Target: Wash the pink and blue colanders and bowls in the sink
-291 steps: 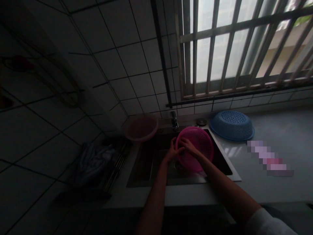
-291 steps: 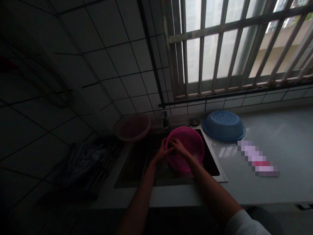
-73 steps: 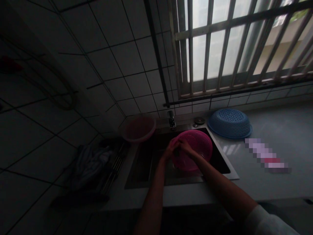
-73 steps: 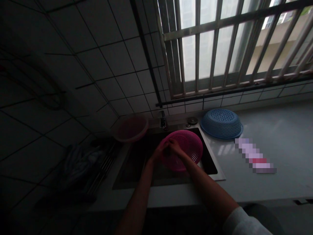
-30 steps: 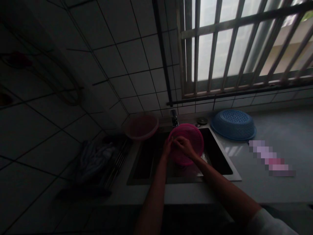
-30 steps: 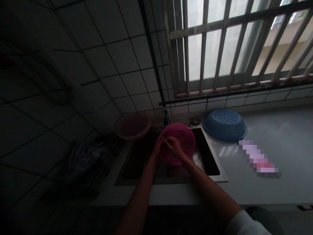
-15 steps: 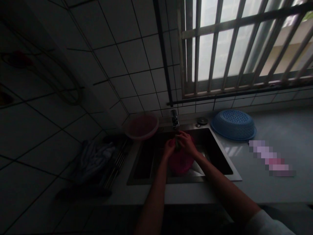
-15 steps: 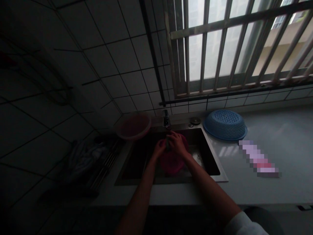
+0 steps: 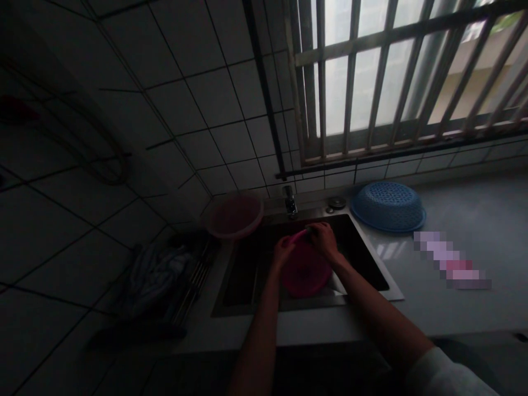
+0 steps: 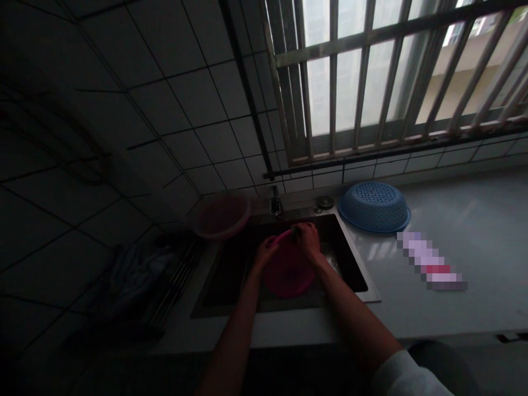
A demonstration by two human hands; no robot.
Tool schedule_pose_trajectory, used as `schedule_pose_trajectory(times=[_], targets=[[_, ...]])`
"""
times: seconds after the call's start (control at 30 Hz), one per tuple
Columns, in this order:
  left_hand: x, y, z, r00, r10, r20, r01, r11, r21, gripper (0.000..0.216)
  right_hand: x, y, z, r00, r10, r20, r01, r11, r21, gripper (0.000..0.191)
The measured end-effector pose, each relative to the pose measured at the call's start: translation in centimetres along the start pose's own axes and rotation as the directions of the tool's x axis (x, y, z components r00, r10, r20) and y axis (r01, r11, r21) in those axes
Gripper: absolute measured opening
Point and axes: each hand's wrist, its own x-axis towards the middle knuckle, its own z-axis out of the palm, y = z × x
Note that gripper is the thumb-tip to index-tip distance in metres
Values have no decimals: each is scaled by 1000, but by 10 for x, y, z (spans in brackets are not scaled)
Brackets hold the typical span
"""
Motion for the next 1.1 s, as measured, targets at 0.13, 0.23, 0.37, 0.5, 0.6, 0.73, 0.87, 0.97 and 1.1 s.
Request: schedule_pose_trajectory(times=[0.13, 0.23, 0.37, 0.5, 0.6, 0.73, 0.87, 0.97, 1.1], targets=[[-1, 1, 2, 999, 36, -17, -36, 999, 29, 46, -5, -12, 2, 1000, -16, -2, 16, 999, 36, 39], [-3, 4, 6, 999, 49, -4, -48, 997, 57, 36, -8, -27, 8, 983, -146, 113, 142, 989, 43, 36], [-6, 13, 6, 999, 44, -9, -43, 997, 61, 38, -6, -20, 3, 983, -150, 109, 146, 988, 44, 35], [-16, 24, 4, 993, 110, -39, -103, 982, 158, 42, -4, -6, -2, 998, 54, 32, -56, 996, 72, 34], [-27, 30, 6, 974, 214, -74, -177, 923, 343, 42, -8, -13, 5, 995, 78, 69, -83, 994, 65, 35], [-33, 37, 1, 971, 236, -22, -200, 867, 457, 45, -11, -22, 12, 993, -19, 118, 15, 999, 34, 35], [-30, 42, -12, 962, 200, -189, -81, 862, 500, 42, -8, -8, 4, 990, 105, 95, -107, 994, 11, 37], [-30, 42, -11, 954, 183, -235, -45, 868, 495, 40, -8, -3, 4, 983, 175, 46, -176, 984, 24, 37], [-33, 40, 2, 984, 178, -31, -138, 853, 503, 39, -10, -17, 16, 994, 1, 113, -7, 999, 53, 36]])
